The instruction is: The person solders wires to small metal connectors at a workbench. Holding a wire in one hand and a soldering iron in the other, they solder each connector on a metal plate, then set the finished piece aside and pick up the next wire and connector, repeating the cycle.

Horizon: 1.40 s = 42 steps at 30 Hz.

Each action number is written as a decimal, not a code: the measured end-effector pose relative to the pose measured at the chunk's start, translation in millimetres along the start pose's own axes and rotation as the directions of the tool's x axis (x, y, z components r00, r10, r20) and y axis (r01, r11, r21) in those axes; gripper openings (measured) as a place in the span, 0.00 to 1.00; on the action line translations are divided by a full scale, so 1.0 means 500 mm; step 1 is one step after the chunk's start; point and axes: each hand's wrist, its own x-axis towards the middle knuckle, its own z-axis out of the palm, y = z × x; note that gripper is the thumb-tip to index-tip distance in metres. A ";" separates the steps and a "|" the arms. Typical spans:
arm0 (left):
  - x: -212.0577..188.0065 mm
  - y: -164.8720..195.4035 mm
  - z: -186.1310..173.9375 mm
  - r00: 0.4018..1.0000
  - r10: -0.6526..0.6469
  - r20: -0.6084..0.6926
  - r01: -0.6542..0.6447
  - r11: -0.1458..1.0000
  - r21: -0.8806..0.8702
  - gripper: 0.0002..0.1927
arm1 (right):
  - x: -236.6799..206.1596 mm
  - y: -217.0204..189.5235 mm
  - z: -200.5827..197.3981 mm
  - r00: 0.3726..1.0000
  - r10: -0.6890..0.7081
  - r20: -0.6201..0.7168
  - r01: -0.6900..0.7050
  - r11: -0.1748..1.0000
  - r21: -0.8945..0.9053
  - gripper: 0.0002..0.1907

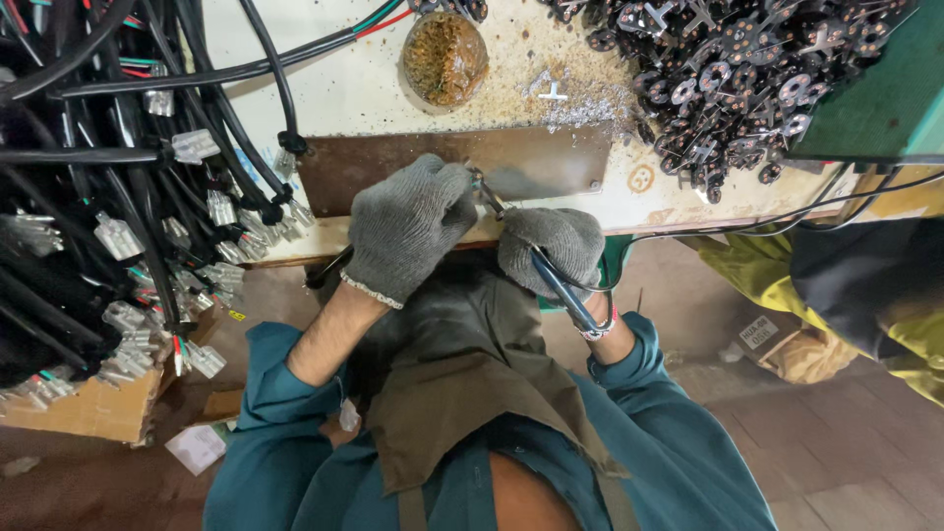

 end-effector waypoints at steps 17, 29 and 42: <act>0.001 -0.005 0.004 0.998 -0.030 0.059 0.028 0.999 0.026 0.06 | 0.006 -0.005 0.001 0.999 0.004 -0.044 -0.004 1.000 0.009 0.14; -0.011 -0.010 0.008 0.999 0.020 0.048 -0.019 0.999 -0.028 0.11 | 0.012 -0.005 -0.016 0.992 -0.057 0.112 0.054 0.998 0.023 0.13; 0.003 -0.010 0.012 0.997 -0.015 0.071 0.010 0.998 0.061 0.05 | 0.040 -0.018 -0.010 0.988 -0.150 0.039 0.152 0.988 -0.040 0.17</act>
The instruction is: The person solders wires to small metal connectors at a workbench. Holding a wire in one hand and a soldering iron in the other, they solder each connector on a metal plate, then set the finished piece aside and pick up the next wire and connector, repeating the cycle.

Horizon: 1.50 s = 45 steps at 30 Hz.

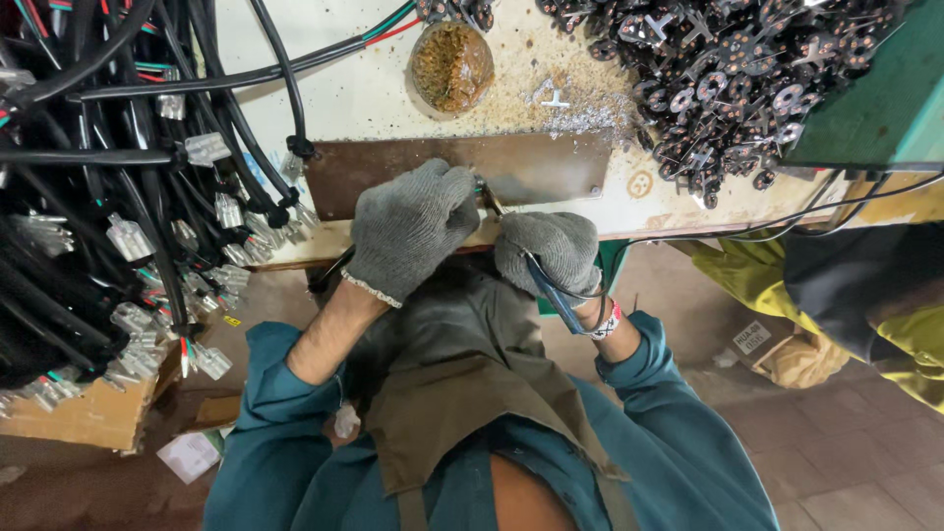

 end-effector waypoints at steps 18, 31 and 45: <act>-0.002 0.001 -0.010 1.000 0.021 -0.002 -0.021 0.996 -0.084 0.10 | -0.048 0.033 0.006 0.998 0.052 -0.037 -0.051 0.998 0.026 0.13; -0.020 -0.021 -0.031 0.998 0.015 -0.055 -0.020 0.996 -0.090 0.07 | -0.022 -0.005 0.018 0.752 0.657 0.055 -0.461 0.464 0.756 0.07; -0.009 -0.003 -0.010 0.997 -0.066 0.032 0.070 0.986 -0.154 0.06 | -0.026 -0.006 -0.004 0.849 0.527 -0.025 -0.463 0.767 0.444 0.08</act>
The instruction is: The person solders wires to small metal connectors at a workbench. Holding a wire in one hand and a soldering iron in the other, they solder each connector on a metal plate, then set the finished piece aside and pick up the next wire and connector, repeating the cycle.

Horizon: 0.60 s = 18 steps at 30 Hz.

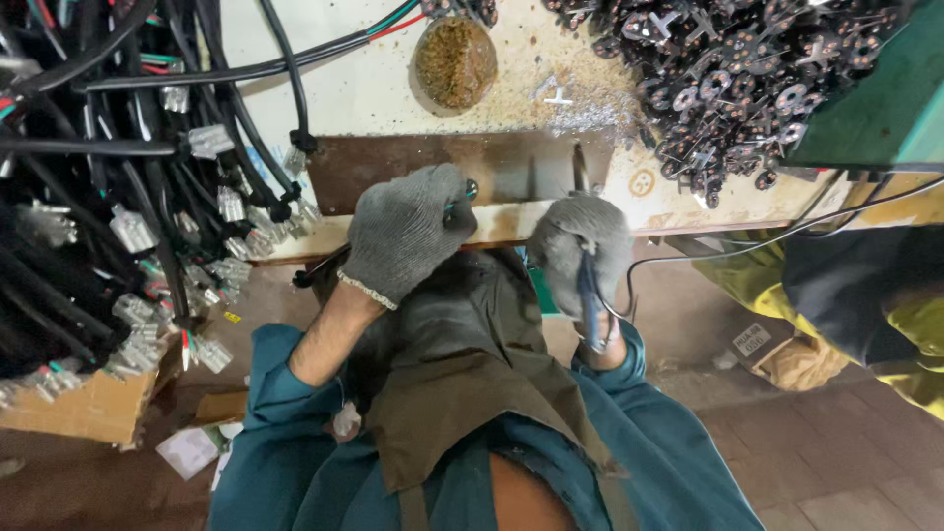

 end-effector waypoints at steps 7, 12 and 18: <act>-0.005 -0.004 -0.001 0.999 0.006 0.041 -0.005 1.000 -0.010 0.12 | 0.029 0.029 0.077 0.967 0.038 -0.250 -0.013 0.995 0.103 0.15; 0.000 -0.006 -0.002 0.999 0.012 0.046 -0.011 1.000 -0.003 0.13 | 0.060 -0.052 0.090 0.993 -0.116 -0.021 0.109 0.972 -0.209 0.22; 0.001 0.000 -0.007 0.999 0.036 0.008 -0.036 0.999 -0.036 0.12 | 0.085 -0.070 0.084 0.973 -0.227 0.053 0.231 0.913 -0.336 0.25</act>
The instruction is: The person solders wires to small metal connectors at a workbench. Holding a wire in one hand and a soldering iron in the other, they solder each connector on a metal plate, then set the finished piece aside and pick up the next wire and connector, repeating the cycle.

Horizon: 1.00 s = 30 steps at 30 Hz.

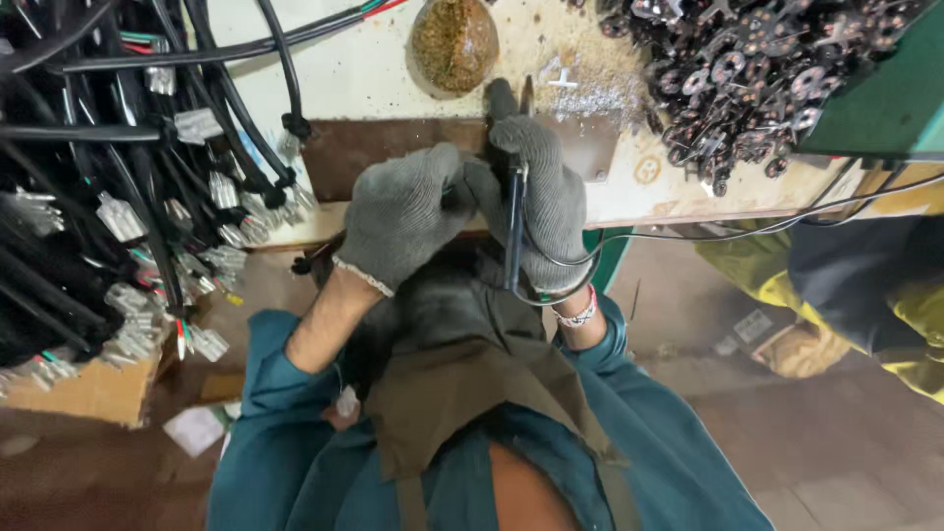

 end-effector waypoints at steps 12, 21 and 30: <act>0.006 -0.001 0.028 0.981 -0.113 -0.158 0.111 0.994 -0.019 0.11 | -0.128 0.033 0.049 0.964 -0.192 -0.186 0.148 0.963 -0.225 0.15; 0.003 0.032 0.016 0.979 -0.116 -0.166 0.111 0.993 -0.041 0.10 | -0.156 0.068 0.037 0.829 0.531 0.173 -0.505 0.580 0.640 0.08; -0.041 0.025 -0.035 0.989 0.059 -0.133 -0.100 0.938 -0.331 0.13 | -0.119 0.045 0.025 0.943 0.323 -0.083 -0.257 0.863 0.435 0.27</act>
